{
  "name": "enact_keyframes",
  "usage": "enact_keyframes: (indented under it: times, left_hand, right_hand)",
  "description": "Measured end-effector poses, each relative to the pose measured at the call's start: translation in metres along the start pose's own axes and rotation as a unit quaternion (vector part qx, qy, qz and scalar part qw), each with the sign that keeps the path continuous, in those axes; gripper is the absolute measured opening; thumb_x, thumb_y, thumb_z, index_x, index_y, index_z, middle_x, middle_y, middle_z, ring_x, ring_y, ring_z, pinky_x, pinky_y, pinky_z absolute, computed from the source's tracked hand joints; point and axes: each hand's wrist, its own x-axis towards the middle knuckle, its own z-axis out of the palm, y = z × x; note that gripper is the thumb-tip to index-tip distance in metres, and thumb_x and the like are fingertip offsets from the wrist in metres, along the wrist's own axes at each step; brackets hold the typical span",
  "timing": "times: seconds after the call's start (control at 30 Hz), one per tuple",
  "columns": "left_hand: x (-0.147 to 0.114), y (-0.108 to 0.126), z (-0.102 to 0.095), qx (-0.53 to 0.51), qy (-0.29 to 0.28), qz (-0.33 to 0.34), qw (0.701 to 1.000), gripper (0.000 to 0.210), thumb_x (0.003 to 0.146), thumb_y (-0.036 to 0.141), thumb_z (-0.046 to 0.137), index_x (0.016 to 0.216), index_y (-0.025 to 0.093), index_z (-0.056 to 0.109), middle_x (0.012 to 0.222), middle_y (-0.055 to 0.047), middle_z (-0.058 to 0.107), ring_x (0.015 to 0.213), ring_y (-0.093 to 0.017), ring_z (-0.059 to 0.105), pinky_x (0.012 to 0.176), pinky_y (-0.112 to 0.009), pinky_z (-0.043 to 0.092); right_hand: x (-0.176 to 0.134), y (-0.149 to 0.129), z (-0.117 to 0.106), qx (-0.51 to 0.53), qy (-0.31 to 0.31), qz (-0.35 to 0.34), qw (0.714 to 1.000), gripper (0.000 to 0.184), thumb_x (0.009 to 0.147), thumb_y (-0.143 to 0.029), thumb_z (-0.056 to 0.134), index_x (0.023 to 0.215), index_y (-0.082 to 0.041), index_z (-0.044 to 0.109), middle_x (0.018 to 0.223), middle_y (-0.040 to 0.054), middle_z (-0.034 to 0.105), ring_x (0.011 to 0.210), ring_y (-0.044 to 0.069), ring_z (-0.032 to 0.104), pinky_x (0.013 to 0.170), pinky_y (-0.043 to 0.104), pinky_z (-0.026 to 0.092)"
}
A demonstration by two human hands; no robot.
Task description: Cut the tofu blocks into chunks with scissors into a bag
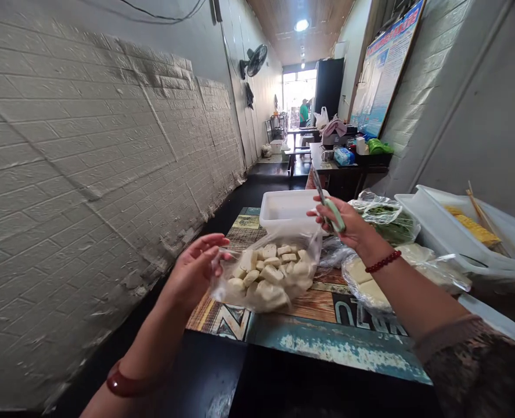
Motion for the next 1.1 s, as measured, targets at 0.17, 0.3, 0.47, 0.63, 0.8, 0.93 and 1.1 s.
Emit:
enact_keyframes:
  times: [0.17,0.3,0.47,0.63,0.8,0.93,1.1]
  left_hand:
    - [0.003,-0.027,-0.021,0.167,-0.016,-0.017,0.986,0.047,0.069,0.043,0.079,0.104,0.014,0.067,0.084,-0.005,0.067,0.068,-0.014,0.06,0.057,-0.023,0.047]
    - [0.001,-0.018,-0.026,0.293,0.053,0.132,0.946,0.038,0.076,0.043,0.072,0.104,0.017,0.069,0.092,-0.005,0.067,0.081,-0.017,0.062,0.07,-0.025,0.05]
    - [-0.024,0.007,0.008,0.312,-0.088,0.21,0.922,0.024,0.09,0.036,0.058,0.101,0.018,0.069,0.101,-0.008,0.067,0.087,-0.018,0.063,0.075,-0.027,0.052]
    - [-0.02,-0.011,0.047,0.392,-0.409,0.171,0.806,0.026,0.096,0.027,0.047,0.109,0.019,0.068,0.109,-0.009,0.07,0.098,-0.019,0.065,0.088,-0.031,0.052]
    - [0.033,-0.071,0.033,0.594,-0.315,0.179,0.718,0.028,0.087,0.022,0.054,0.111,0.015,0.066,0.125,-0.016,0.064,0.113,-0.029,0.062,0.099,-0.044,0.048]
    - [0.077,-0.101,0.002,0.597,-0.234,0.188,0.744,0.056,0.081,0.046,0.061,0.127,0.015,0.058,0.137,-0.018,0.056,0.127,-0.033,0.053,0.108,-0.049,0.04]
    - [0.099,-0.12,-0.021,0.572,-0.233,0.108,0.779,0.081,0.074,0.063,0.059,0.137,0.013,0.05,0.144,-0.018,0.05,0.134,-0.036,0.046,0.113,-0.05,0.034]
  right_hand:
    - [-0.006,0.032,-0.019,-0.008,0.015,0.035,0.999,0.048,0.067,-0.035,0.085,0.106,-0.019,0.064,0.081,0.0041,0.075,0.056,0.009,0.062,0.041,0.014,0.044]
    - [-0.009,0.035,-0.034,-0.107,0.03,0.007,0.994,0.054,0.068,-0.038,0.085,0.114,-0.02,0.064,0.081,0.0027,0.074,0.06,0.012,0.064,0.044,0.017,0.047]
    - [-0.035,0.014,-0.034,-0.231,0.119,-0.113,0.959,0.057,0.069,-0.041,0.082,0.12,-0.022,0.064,0.088,0.0034,0.075,0.069,0.017,0.067,0.059,0.027,0.055]
    - [-0.095,0.005,0.012,-0.18,0.015,-0.113,0.977,0.047,0.084,-0.038,0.07,0.128,-0.027,0.056,0.105,0.0054,0.075,0.072,0.015,0.069,0.064,0.028,0.058]
    - [-0.105,0.062,0.042,-0.252,-0.1,-0.078,0.959,0.049,0.083,-0.029,0.069,0.131,-0.021,0.057,0.109,0.008,0.075,0.093,0.022,0.073,0.086,0.036,0.058]
    - [-0.068,0.113,0.022,-0.394,0.061,-0.123,0.909,0.049,0.081,-0.018,0.063,0.13,-0.023,0.06,0.122,0.0059,0.071,0.108,0.024,0.068,0.095,0.036,0.054]
    - [-0.039,0.145,-0.003,-0.423,0.156,-0.109,0.886,0.049,0.081,-0.014,0.06,0.129,-0.019,0.061,0.115,0.0078,0.074,0.103,0.025,0.07,0.091,0.036,0.054]
